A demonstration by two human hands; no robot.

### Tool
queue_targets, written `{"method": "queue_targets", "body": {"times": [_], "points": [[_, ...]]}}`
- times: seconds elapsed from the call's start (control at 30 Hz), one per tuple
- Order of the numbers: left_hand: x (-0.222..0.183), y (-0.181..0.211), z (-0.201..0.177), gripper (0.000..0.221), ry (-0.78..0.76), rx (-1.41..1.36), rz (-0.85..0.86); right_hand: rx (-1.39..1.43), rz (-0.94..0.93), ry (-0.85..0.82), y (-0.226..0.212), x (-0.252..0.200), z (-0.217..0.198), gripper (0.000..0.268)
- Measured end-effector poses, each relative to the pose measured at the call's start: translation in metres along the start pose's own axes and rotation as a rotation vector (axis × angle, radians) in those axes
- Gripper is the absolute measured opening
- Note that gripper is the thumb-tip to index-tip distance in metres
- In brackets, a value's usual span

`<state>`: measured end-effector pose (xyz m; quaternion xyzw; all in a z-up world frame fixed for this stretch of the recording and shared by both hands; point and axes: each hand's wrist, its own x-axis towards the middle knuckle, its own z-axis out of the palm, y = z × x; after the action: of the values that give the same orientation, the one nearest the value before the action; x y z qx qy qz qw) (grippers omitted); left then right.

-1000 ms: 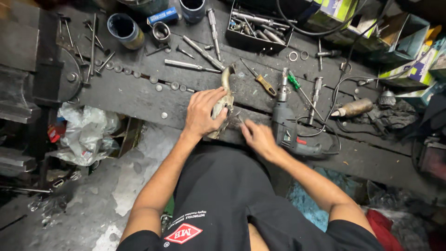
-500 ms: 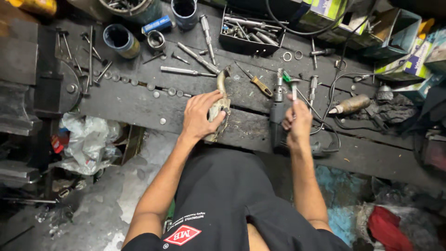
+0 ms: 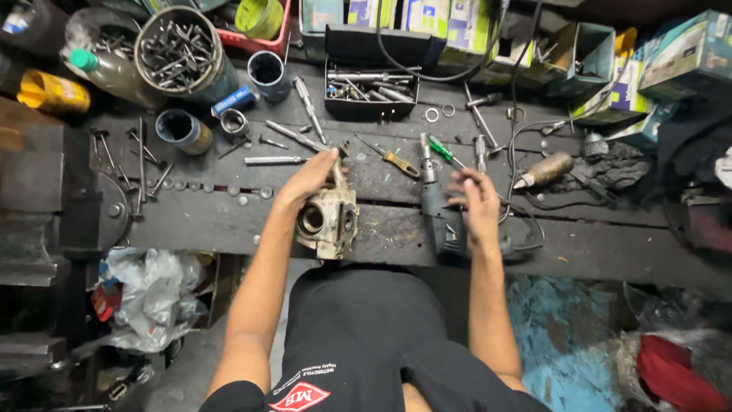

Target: The person handles a metal engine cylinder block, inspecting its interior and manipulating small components. They move to a different workbench and use a screwdriver to adjust parts within the cylinder. The person continues to inspect and manipulate the engine part by hand.

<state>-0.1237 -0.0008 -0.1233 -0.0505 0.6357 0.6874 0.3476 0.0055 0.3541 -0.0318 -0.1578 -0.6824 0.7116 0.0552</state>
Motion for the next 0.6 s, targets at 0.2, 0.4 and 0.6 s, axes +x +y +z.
{"method": "queue_targets", "body": {"times": [0.2,0.4,0.6], "points": [[-0.025,0.025,0.021,0.033,0.041,0.029,0.204,-0.045,0.067,-0.121,0.022,-0.035,0.024,0.021],[-0.129,0.062,0.100,0.034,0.109,0.673,0.453,-0.116,0.109,-0.291,0.030,-0.054,0.043,0.021],[-0.145,0.046,0.106,0.045,0.069,-0.026,0.636,-0.253,-0.133,-0.200,0.013,-0.044,0.065,0.021]]}}
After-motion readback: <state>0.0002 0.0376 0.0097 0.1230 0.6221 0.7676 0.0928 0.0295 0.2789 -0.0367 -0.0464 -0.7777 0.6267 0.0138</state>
